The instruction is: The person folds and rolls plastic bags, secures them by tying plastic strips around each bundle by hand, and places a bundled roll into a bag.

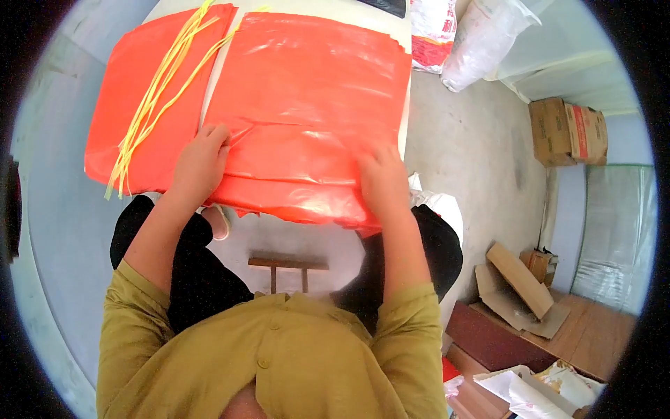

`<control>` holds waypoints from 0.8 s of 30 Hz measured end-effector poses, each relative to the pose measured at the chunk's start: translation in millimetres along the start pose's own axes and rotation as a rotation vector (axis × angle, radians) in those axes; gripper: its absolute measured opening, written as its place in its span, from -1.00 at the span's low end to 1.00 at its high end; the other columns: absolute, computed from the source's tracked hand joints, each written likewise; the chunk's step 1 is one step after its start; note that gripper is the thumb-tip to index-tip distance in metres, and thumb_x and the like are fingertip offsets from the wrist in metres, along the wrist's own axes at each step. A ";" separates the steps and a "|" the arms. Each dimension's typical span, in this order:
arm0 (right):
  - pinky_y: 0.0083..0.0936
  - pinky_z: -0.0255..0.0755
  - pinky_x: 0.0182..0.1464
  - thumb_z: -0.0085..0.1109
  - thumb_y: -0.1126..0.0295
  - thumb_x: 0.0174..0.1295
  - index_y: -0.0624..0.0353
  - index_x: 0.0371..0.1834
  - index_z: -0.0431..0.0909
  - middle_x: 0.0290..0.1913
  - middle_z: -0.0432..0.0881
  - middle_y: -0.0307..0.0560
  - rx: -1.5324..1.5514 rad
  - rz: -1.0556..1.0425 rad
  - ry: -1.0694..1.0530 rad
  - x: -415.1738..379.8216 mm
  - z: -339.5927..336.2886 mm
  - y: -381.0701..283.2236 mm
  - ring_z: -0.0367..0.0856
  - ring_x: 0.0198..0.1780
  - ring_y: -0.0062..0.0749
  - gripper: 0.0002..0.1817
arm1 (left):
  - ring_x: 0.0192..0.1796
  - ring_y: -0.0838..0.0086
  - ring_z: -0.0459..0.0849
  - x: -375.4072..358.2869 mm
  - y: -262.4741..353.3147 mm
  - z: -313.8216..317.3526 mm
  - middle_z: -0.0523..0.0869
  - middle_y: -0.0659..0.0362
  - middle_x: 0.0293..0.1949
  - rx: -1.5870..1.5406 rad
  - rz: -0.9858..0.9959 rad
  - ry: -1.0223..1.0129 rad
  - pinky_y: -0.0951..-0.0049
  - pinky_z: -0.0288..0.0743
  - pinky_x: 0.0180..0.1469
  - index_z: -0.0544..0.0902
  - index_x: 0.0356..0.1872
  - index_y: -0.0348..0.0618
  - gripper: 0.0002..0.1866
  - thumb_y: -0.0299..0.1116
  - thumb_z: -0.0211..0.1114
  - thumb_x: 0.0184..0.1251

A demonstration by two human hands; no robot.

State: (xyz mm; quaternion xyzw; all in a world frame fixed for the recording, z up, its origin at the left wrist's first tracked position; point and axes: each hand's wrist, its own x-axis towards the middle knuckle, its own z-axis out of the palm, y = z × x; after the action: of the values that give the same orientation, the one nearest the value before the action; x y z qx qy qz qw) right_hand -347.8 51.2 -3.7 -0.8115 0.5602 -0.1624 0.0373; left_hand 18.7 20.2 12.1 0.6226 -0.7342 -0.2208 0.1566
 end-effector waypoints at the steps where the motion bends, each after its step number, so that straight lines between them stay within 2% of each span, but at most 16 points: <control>1: -0.13 0.48 0.35 0.36 0.36 0.23 0.18 0.22 0.64 0.34 0.61 0.08 0.029 -0.046 -0.007 -7.8 -3.2 -5.4 0.52 0.38 0.12 -0.54 | 0.05 -0.06 0.71 -1.3 -2.1 0.9 0.66 -0.07 0.04 -0.004 0.016 -0.003 0.04 0.61 0.00 0.59 0.04 -0.12 -0.73 -0.37 0.36 0.37; 3: -0.10 0.47 0.38 0.35 0.42 0.18 0.19 0.22 0.64 0.36 0.60 0.08 0.086 -0.136 -0.018 -17.5 -8.4 -16.6 0.50 0.40 0.14 -0.52 | 0.07 -0.03 0.71 -5.6 1.3 -2.9 0.63 -0.03 0.12 -0.002 0.066 -0.017 0.05 0.62 0.05 0.62 0.09 -0.10 -0.67 -0.36 0.39 0.32; 6: -0.09 0.47 0.40 0.30 0.50 0.12 0.21 0.22 0.64 0.40 0.57 0.08 0.124 -0.116 -0.038 -15.5 -18.0 -21.6 0.48 0.42 0.11 -0.49 | 0.10 0.00 0.71 -16.6 13.0 -22.3 0.60 0.01 0.19 0.033 0.132 -0.060 0.07 0.64 0.12 0.65 0.21 -0.04 -0.53 -0.37 0.41 0.24; 8: -0.15 0.50 0.40 0.29 0.56 0.11 0.20 0.25 0.64 0.43 0.57 -0.01 0.090 -0.097 -0.063 -12.3 -20.5 -18.4 0.48 0.43 0.03 -0.46 | 0.11 0.00 0.71 -20.2 15.8 -30.2 0.59 0.02 0.22 0.076 0.130 -0.104 0.08 0.65 0.16 0.64 0.30 0.01 -0.42 -0.39 0.41 0.17; 11: -0.19 0.52 0.39 0.26 0.62 0.08 0.19 0.28 0.63 0.45 0.57 -0.08 0.016 -0.087 -0.118 -8.8 -24.5 -15.3 0.49 0.43 -0.02 -0.41 | 0.11 -0.01 0.71 -21.9 18.1 -36.4 0.59 -0.01 0.24 0.141 0.129 -0.109 0.07 0.65 0.14 0.65 0.32 0.01 -0.37 -0.49 0.35 0.11; 15: -0.20 0.52 0.39 0.18 0.69 0.07 0.15 0.31 0.63 0.46 0.57 -0.12 -0.029 -0.050 -0.152 -6.9 -25.3 -15.0 0.50 0.41 -0.04 -0.37 | 0.10 -0.02 0.71 -15.1 -3.3 -20.1 0.60 -0.03 0.24 0.240 0.274 0.001 0.04 0.64 0.14 0.67 0.30 -0.05 -0.37 -0.59 0.28 0.08; 18: -0.15 0.53 0.34 0.17 0.66 0.11 0.18 0.29 0.60 0.44 0.58 -0.05 -0.008 -0.107 -0.080 -9.5 -23.9 -6.4 0.55 0.35 0.04 -0.41 | 0.11 -0.02 0.70 -15.0 -7.5 -16.7 0.60 -0.03 0.25 0.265 0.356 0.094 0.03 0.61 0.19 0.70 0.27 -0.09 -0.38 -0.63 0.25 0.07; 21: -0.13 0.52 0.35 0.16 0.68 0.12 0.22 0.27 0.62 0.42 0.60 0.00 0.074 -0.063 -0.096 -14.1 -36.8 -3.9 0.54 0.36 0.05 -0.45 | 0.13 -0.01 0.68 -16.2 -10.8 -19.1 0.62 -0.03 0.25 0.265 0.419 0.172 0.03 0.56 0.24 0.72 0.22 -0.12 -0.42 -0.64 0.27 0.07; 23: -0.21 0.56 0.27 0.18 0.67 0.19 0.25 0.20 0.65 0.28 0.69 -0.01 0.153 -0.016 -0.079 -16.1 -47.5 -3.5 0.64 0.26 -0.06 -0.55 | 0.15 -0.01 0.67 -18.3 -10.5 -27.9 0.66 -0.05 0.21 0.221 0.470 0.199 0.05 0.54 0.26 0.74 0.15 -0.16 -0.49 -0.64 0.29 0.09; 24: -0.25 0.58 0.23 0.18 0.66 0.23 0.27 0.16 0.67 0.21 0.74 -0.01 0.193 0.008 -0.071 -17.1 -53.7 -2.8 0.69 0.20 -0.11 -0.59 | 0.14 0.06 0.69 -17.8 -15.7 -29.9 0.69 -0.03 0.17 0.064 0.461 0.146 0.10 0.54 0.25 0.73 0.10 -0.19 -0.56 -0.63 0.31 0.15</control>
State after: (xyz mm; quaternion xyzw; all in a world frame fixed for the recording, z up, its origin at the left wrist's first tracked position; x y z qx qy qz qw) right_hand -367.2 74.5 43.8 -0.8071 0.5434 -0.1865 0.1358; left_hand 50.2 31.9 30.2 0.4576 -0.8502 -0.1103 0.2357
